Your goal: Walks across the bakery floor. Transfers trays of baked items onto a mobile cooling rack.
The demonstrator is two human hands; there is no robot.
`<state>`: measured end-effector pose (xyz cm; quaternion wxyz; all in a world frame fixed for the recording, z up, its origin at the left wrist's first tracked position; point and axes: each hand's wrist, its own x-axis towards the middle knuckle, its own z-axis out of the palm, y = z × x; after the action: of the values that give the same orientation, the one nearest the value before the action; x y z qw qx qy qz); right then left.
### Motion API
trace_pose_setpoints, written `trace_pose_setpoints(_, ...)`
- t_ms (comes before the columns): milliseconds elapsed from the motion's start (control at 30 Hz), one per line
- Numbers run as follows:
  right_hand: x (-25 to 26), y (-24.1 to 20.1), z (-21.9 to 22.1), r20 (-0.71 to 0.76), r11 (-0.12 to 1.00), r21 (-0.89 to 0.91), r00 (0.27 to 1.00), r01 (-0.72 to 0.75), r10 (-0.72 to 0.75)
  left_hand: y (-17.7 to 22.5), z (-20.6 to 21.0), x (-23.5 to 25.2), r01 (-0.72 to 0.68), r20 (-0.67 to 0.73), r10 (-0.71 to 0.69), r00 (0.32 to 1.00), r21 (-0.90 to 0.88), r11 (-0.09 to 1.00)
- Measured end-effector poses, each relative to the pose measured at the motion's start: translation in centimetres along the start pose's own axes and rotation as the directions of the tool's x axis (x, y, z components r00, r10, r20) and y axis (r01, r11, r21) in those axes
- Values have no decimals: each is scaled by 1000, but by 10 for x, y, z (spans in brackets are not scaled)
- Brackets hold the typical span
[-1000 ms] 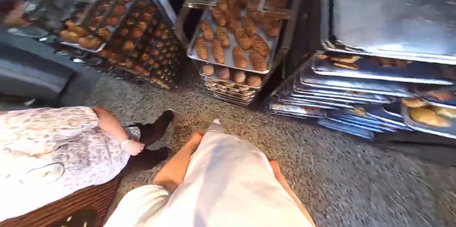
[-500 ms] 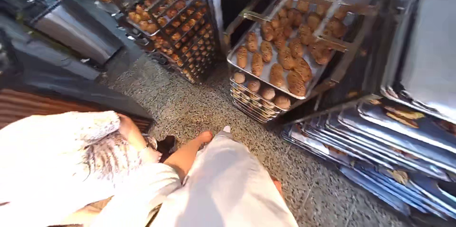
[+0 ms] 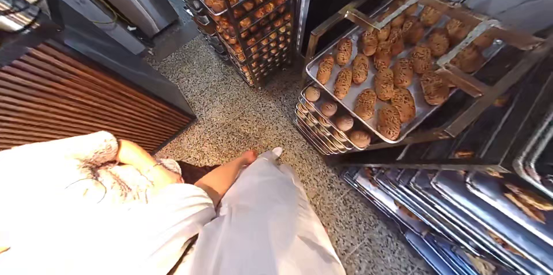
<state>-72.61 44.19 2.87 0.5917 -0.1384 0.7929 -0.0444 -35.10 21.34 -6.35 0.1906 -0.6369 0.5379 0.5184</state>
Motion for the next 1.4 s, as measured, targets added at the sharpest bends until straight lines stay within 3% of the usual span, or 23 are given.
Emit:
trace_pose_setpoints(33, 11, 18, 14, -145, 997, 20, 987, 78, -75, -6, -2, -1, 31, 5, -31, 1000, -14, 999)
trace_pose_setpoints(67, 32, 34, 36, -373, 980, 18, 911, 196, -175, -15, -6, -3, 47, 10, -47, 999, -21, 999)
trace_pose_setpoints(133, 39, 20, 26, -165, 988, 7, 975, 153, -150, -36, -15, -1, 25, 8, -25, 1000, 3, 1000)
trace_pose_setpoints(167, 46, 18, 34, -263, 977, 4, 943, 213, -204, -41, -19, 0, 17, 9, -18, 1000, 30, 999)
trace_pose_setpoints(233, 35, -13, 28, -140, 993, 34, 984, 114, -108, -46, -31, 5, 22, 25, -23, 999, 43, 999)
trace_pose_setpoints(333, 6, -47, 47, -247, 1000, 26, 969, 6, 0, -52, -47, 22, -3, 36, 5, 999, -35, 999)
trace_pose_setpoints(400, 6, -70, 45, -143, 995, -84, 989, -53, 41, -58, -59, 41, -17, 19, 20, 1000, -135, 991)
trace_pose_setpoints(433, 27, -67, 56, -155, 988, -151, 987, 27, -51, -65, -70, 49, -13, 11, 16, 1000, -185, 983)
trace_pose_setpoints(467, 63, -49, 77, -275, 967, -197, 938, 160, -211, -73, -80, 53, -4, 5, 5, 1000, -221, 975)
trace_pose_setpoints(567, 103, -78, 95, -217, 958, -270, 963, 97, -159, -96, -102, 69, 62, 9, -62, 998, -323, 944)
trace_pose_setpoints(767, 102, -169, 121, -106, 850, -501, 962, 166, -250, -172, -118, 82, 182, 82, -163, 983, -513, 839)
trace_pose_setpoints(933, 95, -231, 125, -46, 754, -636, 969, 160, -245, -247, -101, 83, 254, 108, -244, 964, -657, 710)
trace_pose_setpoints(1033, 114, -240, 116, -58, 792, -591, 971, 155, -233, -272, -91, 75, 347, 147, -346, 927, -690, 635)
trace_pose_setpoints(1200, 122, -271, 112, -88, 825, -540, 963, 169, -255, -289, -80, 65, 348, 147, -365, 919, -734, 583)
trace_pose_setpoints(1400, 113, -274, 104, -99, 828, -532, 958, 178, -270, -267, -91, 95, 320, 158, -299, 941, -700, 638)
